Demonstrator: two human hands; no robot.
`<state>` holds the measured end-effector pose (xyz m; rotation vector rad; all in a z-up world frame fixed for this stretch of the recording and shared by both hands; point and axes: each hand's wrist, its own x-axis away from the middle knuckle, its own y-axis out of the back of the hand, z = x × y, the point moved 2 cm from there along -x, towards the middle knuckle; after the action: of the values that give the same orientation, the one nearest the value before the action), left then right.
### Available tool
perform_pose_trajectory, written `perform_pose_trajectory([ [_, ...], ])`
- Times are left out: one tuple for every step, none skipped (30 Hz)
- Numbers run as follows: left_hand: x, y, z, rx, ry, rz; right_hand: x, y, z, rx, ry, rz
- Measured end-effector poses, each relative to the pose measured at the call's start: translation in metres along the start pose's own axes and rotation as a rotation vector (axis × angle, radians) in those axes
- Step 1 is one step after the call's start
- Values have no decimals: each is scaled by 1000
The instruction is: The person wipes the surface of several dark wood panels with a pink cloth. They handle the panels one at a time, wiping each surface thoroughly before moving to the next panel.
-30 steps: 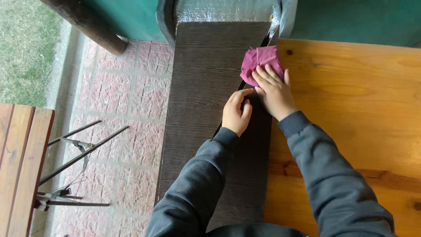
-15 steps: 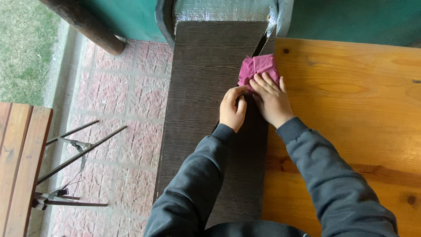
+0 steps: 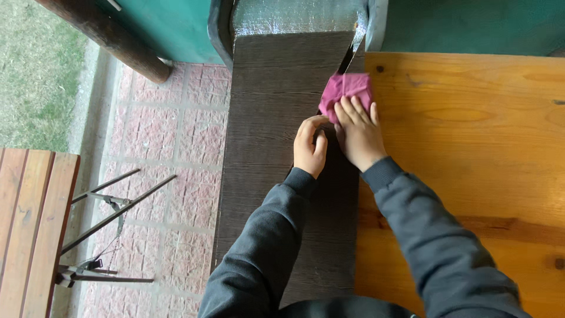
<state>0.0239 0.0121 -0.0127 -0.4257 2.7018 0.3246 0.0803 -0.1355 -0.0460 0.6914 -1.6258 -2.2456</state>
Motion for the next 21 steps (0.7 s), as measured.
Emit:
perform_pose_trajectory([
  [-1,0,-2,9,5,7,-7,-6,-1,30,-38,-23],
  [-2,0,-5,18,9,15,-14,-11,-2,60,-75,-46],
  [-2,-1,-2,17,-1,13,-14,-7,8,61,-72,-55],
  [-2,-1,0,11,4,11,-14,-4,16,23,-90,0],
  [0,-1,4,7,14,15,-12,-3,26,-16,-113,58],
  [0,0,5,6,8,18,-2,-5,28,-16,-115,52],
  [0,0,6,-4,2,13,8,-5,30,33,-42,-3],
  [0,0,6,-14,-3,8,19,-4,33,82,30,-58],
  [-1,1,2,-10,-10,8,18,-5,28,87,30,-64],
  [-2,2,-1,-7,-6,13,18,-5,24,64,26,-45],
  [-3,3,-6,-3,-2,15,17,-5,19,42,24,-24],
  [-3,3,-5,1,-8,12,8,-7,17,48,26,-29],
  [-2,2,-3,-1,3,19,-1,-10,14,50,-29,7],
  [-2,1,-1,-3,14,25,-10,-14,11,52,-84,43],
  [-2,0,2,1,3,22,-11,-6,19,59,-81,32],
  [-2,-2,6,-8,2,27,-12,0,26,41,-118,97],
  [-1,-2,9,-18,5,36,-10,5,36,18,-159,164],
  [-2,-2,9,-16,-3,36,2,1,36,21,-159,157],
  [-1,-1,10,-22,0,33,14,-3,38,56,-65,90],
  [-1,0,11,-27,4,30,26,-9,39,90,30,23],
  [-1,0,10,-28,11,28,27,-5,36,88,31,29],
])
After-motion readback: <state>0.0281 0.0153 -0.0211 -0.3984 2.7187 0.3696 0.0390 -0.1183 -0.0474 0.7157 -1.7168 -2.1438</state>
